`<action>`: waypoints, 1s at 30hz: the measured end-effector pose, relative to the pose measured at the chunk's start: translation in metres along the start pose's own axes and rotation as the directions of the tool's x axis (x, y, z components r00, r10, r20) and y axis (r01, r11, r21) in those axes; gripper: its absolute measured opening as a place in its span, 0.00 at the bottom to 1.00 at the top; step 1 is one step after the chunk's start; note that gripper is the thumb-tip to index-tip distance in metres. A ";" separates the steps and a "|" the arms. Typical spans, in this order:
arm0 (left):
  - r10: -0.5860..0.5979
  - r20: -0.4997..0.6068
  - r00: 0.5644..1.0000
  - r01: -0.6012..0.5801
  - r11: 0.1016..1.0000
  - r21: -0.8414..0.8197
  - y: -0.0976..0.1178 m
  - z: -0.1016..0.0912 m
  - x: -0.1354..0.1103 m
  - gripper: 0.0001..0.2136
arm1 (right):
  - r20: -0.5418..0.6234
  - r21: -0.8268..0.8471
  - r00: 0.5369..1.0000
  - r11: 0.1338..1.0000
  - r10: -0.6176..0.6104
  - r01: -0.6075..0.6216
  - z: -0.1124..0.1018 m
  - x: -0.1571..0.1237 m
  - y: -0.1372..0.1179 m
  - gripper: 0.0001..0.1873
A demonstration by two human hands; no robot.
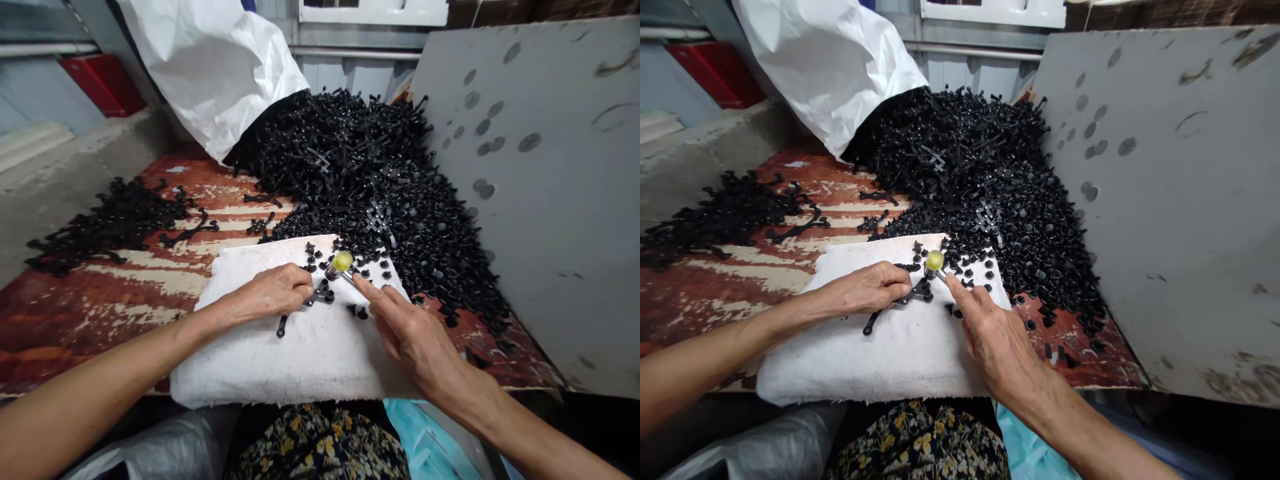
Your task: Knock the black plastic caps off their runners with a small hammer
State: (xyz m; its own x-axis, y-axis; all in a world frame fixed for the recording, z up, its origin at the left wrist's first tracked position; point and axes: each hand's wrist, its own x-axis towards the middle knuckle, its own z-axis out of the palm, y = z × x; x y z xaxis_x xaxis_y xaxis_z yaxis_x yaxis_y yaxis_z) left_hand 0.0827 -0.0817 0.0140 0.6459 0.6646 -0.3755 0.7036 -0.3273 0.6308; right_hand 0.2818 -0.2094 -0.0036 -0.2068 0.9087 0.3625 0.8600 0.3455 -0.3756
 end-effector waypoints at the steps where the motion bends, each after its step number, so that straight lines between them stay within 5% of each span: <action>1: 0.007 0.002 1.000 -0.007 1.000 -0.009 0.000 0.000 0.000 0.07 | -0.033 0.037 0.999 0.999 0.000 0.001 -0.001 0.000 0.000 0.33; 4: 0.016 0.005 1.000 -0.016 1.000 -0.017 0.000 0.000 -0.001 0.07 | -0.144 0.123 0.990 0.992 0.010 0.008 -0.005 0.000 -0.004 0.36; 8: -0.013 0.003 1.000 0.013 0.999 0.033 0.001 0.000 -0.001 0.08 | 0.028 -0.034 0.998 0.998 -0.048 0.049 -0.002 0.001 -0.003 0.35; 12: 0.003 0.015 1.000 -0.004 0.998 0.061 0.001 0.001 -0.001 0.09 | -0.072 0.044 0.997 0.999 0.029 -0.026 0.002 0.000 -0.001 0.35; 16: 0.000 0.010 1.000 -0.001 0.994 0.113 0.000 0.001 -0.002 0.09 | 0.052 0.022 0.999 1.000 0.011 -0.012 0.001 0.004 0.000 0.34; 20: 0.074 -0.046 0.996 -0.060 0.966 0.252 0.010 0.001 -0.012 0.11 | -0.098 0.243 0.989 0.967 0.110 -0.083 -0.002 0.015 -0.003 0.27; 26: 0.286 -0.062 0.956 -0.241 0.890 0.386 0.025 0.017 -0.037 0.10 | 0.237 0.681 0.953 0.667 0.188 -0.301 0.006 0.024 -0.012 0.12; 30: 0.349 -0.422 0.837 -0.246 0.928 0.279 0.011 0.038 -0.049 0.15 | 0.223 0.750 0.904 0.528 0.365 -0.398 0.004 0.014 -0.021 0.09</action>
State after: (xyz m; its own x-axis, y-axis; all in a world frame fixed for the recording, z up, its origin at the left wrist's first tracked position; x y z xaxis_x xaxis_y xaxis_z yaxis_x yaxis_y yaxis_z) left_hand 0.0704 -0.1438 0.0135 0.6609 0.7255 0.1920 0.5770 -0.6547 0.4882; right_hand 0.2586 -0.2028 0.0063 0.0236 0.9997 0.0006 0.1870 -0.0038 -0.9824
